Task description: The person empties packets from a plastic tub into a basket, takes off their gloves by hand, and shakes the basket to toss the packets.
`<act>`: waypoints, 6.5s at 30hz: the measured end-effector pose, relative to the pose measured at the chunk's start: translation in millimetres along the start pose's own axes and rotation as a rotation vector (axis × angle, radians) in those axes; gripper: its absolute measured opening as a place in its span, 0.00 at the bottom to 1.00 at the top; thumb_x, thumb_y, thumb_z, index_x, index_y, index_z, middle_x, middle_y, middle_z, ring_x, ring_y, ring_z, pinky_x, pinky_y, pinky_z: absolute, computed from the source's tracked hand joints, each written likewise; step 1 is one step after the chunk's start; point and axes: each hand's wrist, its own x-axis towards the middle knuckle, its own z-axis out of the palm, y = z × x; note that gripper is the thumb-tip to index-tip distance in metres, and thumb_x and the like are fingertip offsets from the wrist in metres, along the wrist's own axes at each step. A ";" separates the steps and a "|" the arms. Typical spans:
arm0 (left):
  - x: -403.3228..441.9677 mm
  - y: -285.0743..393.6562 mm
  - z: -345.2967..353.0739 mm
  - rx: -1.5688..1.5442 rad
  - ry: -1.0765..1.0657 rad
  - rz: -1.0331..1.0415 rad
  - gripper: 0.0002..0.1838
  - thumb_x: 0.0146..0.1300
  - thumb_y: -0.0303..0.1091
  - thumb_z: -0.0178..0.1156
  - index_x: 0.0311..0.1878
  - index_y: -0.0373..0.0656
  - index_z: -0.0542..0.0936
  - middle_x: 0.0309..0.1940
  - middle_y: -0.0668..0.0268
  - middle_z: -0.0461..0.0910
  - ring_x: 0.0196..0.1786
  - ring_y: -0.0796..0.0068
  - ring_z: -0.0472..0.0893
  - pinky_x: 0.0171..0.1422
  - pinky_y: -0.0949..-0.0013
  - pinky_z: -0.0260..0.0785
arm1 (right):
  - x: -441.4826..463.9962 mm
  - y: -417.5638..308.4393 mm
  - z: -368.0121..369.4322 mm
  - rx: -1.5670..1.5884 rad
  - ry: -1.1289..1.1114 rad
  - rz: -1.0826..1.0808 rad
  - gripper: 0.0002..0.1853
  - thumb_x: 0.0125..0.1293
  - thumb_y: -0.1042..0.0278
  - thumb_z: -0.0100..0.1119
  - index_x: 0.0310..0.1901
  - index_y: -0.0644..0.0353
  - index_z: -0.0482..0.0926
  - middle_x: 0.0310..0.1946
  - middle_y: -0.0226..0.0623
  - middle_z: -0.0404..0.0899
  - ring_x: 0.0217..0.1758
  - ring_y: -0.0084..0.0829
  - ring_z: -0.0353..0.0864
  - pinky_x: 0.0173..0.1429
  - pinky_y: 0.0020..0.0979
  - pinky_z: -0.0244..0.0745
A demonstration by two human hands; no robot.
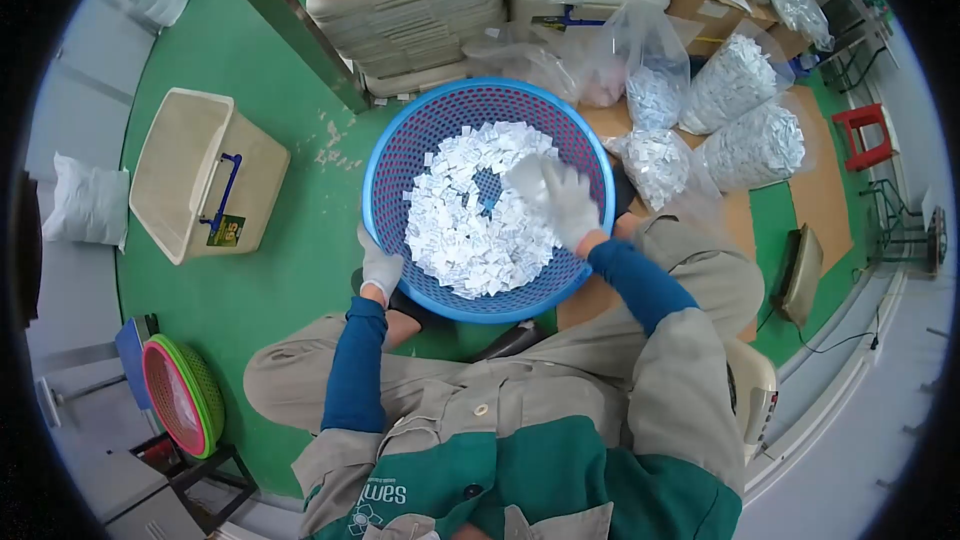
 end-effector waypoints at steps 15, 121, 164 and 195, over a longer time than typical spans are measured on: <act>-16.0 49.0 -1.8 0.437 0.039 0.544 0.50 0.52 0.40 0.70 0.74 0.39 0.52 0.67 0.43 0.61 0.66 0.41 0.66 0.71 0.51 0.59 | -12.1 -23.3 0.8 0.986 -0.079 0.063 0.40 0.60 0.68 0.64 0.72 0.58 0.56 0.62 0.52 0.67 0.63 0.51 0.71 0.67 0.39 0.68; -6.0 11.9 2.9 0.369 0.203 0.003 0.29 0.54 0.34 0.65 0.57 0.34 0.67 0.52 0.40 0.72 0.55 0.38 0.75 0.59 0.49 0.69 | 4.4 94.5 -66.7 0.193 -0.289 0.164 0.28 0.57 0.56 0.65 0.57 0.61 0.71 0.52 0.55 0.74 0.57 0.53 0.75 0.59 0.44 0.72; -1.3 48.2 -64.7 -0.532 0.035 0.065 0.28 0.49 0.16 0.53 0.58 0.28 0.73 0.47 0.53 0.81 0.45 0.62 0.82 0.52 0.63 0.75 | 3.3 88.5 -98.2 1.420 -0.102 0.339 0.17 0.70 0.58 0.56 0.48 0.64 0.82 0.44 0.35 0.84 0.44 0.26 0.81 0.51 0.29 0.74; 11.3 40.4 -72.3 -0.542 0.137 0.061 0.27 0.47 0.15 0.58 0.56 0.32 0.77 0.40 0.60 0.84 0.38 0.70 0.82 0.47 0.69 0.74 | -17.9 86.6 -104.8 1.817 -0.206 0.395 0.20 0.69 0.61 0.57 0.57 0.64 0.76 0.52 0.40 0.81 0.55 0.32 0.80 0.61 0.32 0.74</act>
